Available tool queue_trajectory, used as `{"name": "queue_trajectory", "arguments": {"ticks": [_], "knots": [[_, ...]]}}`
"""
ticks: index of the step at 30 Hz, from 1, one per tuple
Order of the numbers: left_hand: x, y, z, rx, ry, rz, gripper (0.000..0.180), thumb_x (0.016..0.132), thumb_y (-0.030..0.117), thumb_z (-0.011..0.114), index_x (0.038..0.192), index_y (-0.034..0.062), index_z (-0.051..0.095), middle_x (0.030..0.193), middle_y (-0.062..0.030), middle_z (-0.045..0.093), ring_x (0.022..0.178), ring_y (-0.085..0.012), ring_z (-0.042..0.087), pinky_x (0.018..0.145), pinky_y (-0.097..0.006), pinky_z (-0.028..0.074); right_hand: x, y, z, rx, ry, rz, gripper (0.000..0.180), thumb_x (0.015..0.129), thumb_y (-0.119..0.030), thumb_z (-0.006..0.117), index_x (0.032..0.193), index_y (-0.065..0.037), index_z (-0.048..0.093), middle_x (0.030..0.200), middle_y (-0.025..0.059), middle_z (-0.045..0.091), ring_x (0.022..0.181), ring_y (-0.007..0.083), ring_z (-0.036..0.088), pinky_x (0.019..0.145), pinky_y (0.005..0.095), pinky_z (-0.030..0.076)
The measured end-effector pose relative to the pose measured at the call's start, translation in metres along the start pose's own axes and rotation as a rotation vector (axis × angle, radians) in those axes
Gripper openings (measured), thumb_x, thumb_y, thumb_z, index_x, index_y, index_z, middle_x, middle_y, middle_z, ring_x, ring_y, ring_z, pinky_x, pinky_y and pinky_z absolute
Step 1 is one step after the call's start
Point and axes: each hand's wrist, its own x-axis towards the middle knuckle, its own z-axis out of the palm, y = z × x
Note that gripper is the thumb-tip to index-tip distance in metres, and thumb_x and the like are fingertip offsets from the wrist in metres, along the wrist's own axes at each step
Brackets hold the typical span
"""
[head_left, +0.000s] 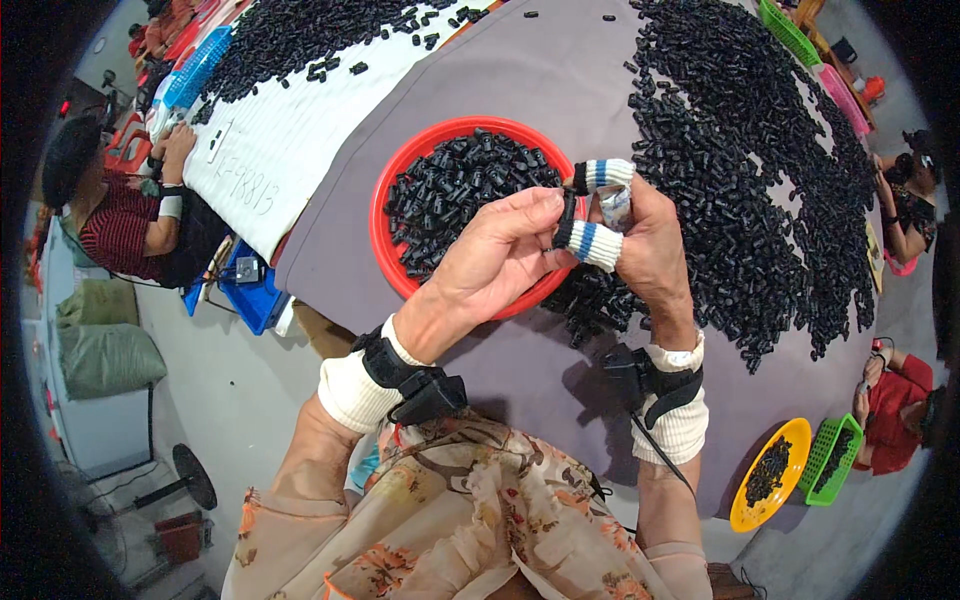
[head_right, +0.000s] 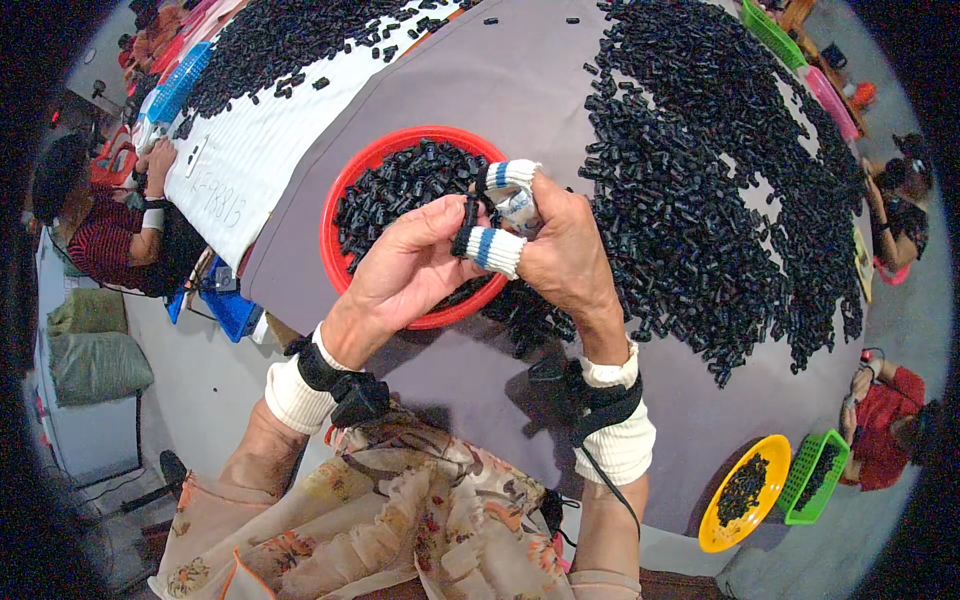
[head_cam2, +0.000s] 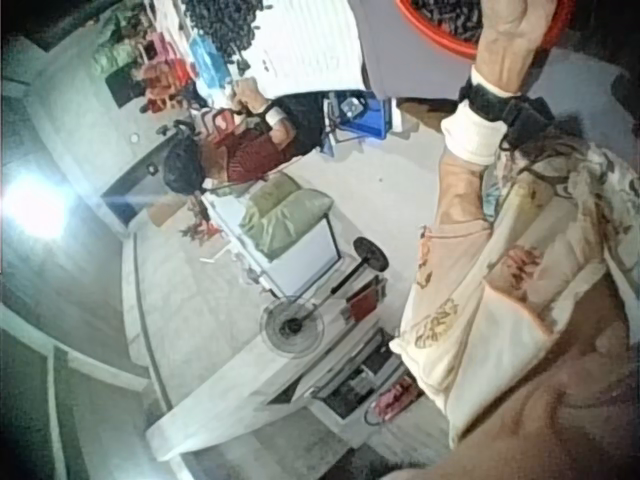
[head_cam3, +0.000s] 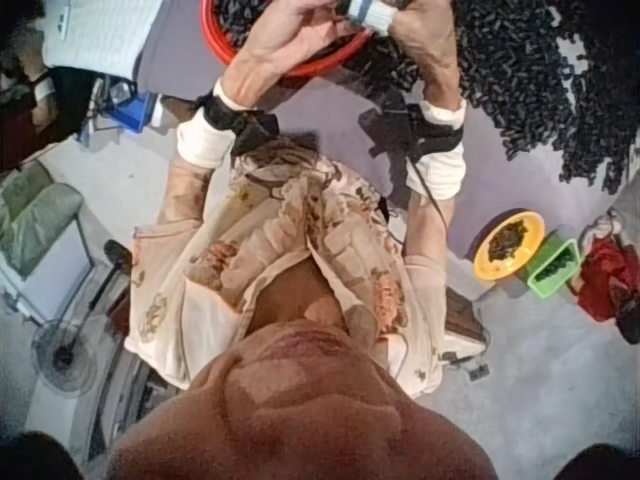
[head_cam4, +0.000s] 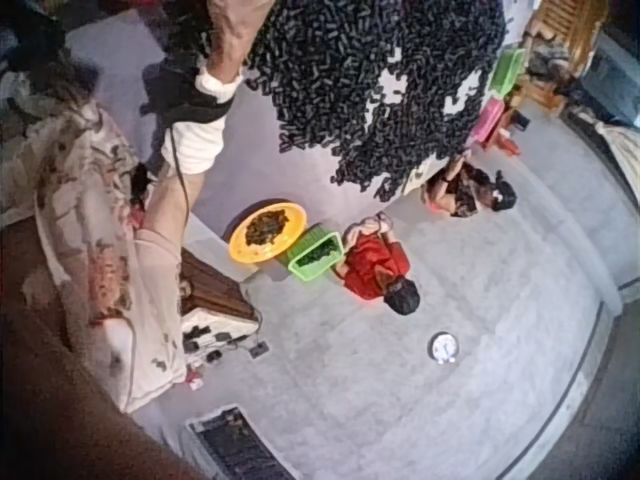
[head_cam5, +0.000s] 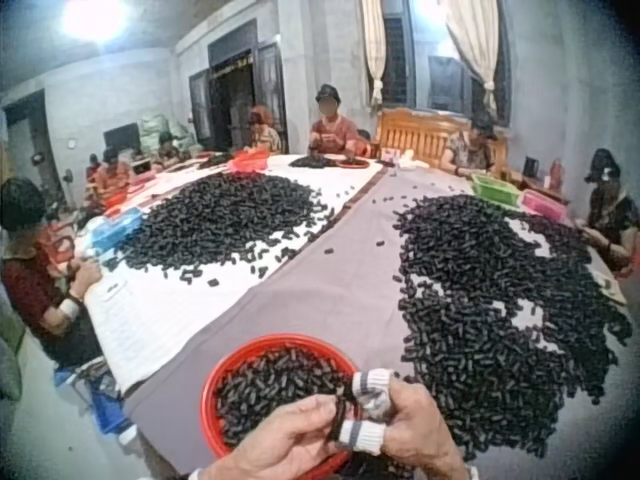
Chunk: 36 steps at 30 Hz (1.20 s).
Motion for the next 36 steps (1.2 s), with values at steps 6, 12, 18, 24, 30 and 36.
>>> {"name": "queue_trajectory", "arguments": {"ticks": [6,12,18,24,30,36], "knots": [[-0.002,0.005,0.008,-0.021,0.018,0.012,0.022,0.089,0.012,0.051,0.108,0.0001,0.053,0.094,-0.0047,0.060,0.085,-0.0118,0.058,0.077,-0.029,0.049,0.000,-0.007,-0.004,-0.116,0.014,0.028,0.041,0.062,-0.018,0.078,0.093,-0.002,0.055,0.069,0.0007,0.056,0.058,0.0072,0.048,0.053,0.0236,0.042],[-0.002,0.005,0.010,0.022,0.049,0.035,0.024,0.088,0.009,0.052,0.110,-0.0022,0.053,0.096,-0.0054,0.060,0.086,-0.0111,0.058,0.076,-0.025,0.049,0.005,-0.005,-0.002,-0.189,-0.023,-0.033,0.037,0.066,-0.025,0.075,0.084,-0.001,0.053,0.061,0.0035,0.053,0.054,0.0108,0.047,0.051,0.0266,0.040],[-0.002,0.011,0.009,0.309,0.085,0.122,0.021,0.087,0.006,0.052,0.107,-0.0020,0.055,0.100,-0.0065,0.059,0.086,-0.0107,0.057,0.077,-0.026,0.049,0.006,-0.013,-0.006,-0.251,-0.085,-0.020,0.034,0.067,-0.024,0.073,0.082,-0.001,0.053,0.060,0.0037,0.052,0.054,0.0109,0.046,0.050,0.0263,0.039],[0.002,0.008,0.006,0.014,0.029,0.020,0.023,0.087,0.006,0.051,0.109,-0.0013,0.053,0.097,-0.0073,0.059,0.085,-0.0131,0.058,0.079,-0.027,0.049,0.004,-0.007,-0.006,-0.147,-0.087,0.021,0.034,0.066,-0.024,0.074,0.078,0.000,0.053,0.059,0.0031,0.051,0.055,0.0102,0.044,0.051,0.0263,0.038],[0.002,0.006,0.000,-0.048,0.012,0.013,0.023,0.088,0.007,0.051,0.109,-0.0009,0.052,0.095,-0.0067,0.058,0.086,-0.0136,0.057,0.080,-0.028,0.048,0.006,-0.003,-0.006,-0.229,-0.102,0.023,0.035,0.064,-0.027,0.074,0.073,0.000,0.052,0.059,0.0044,0.051,0.054,0.0123,0.045,0.051,0.0283,0.038],[0.001,0.004,0.001,-0.086,-0.009,0.006,0.023,0.088,0.006,0.051,0.109,-0.0009,0.052,0.098,-0.0072,0.058,0.089,-0.0133,0.057,0.082,-0.027,0.047,0.009,-0.010,-0.009,-0.290,-0.133,0.037,0.036,0.062,-0.028,0.073,0.070,0.000,0.052,0.057,0.0061,0.051,0.052,0.0140,0.046,0.051,0.0300,0.039]]}}
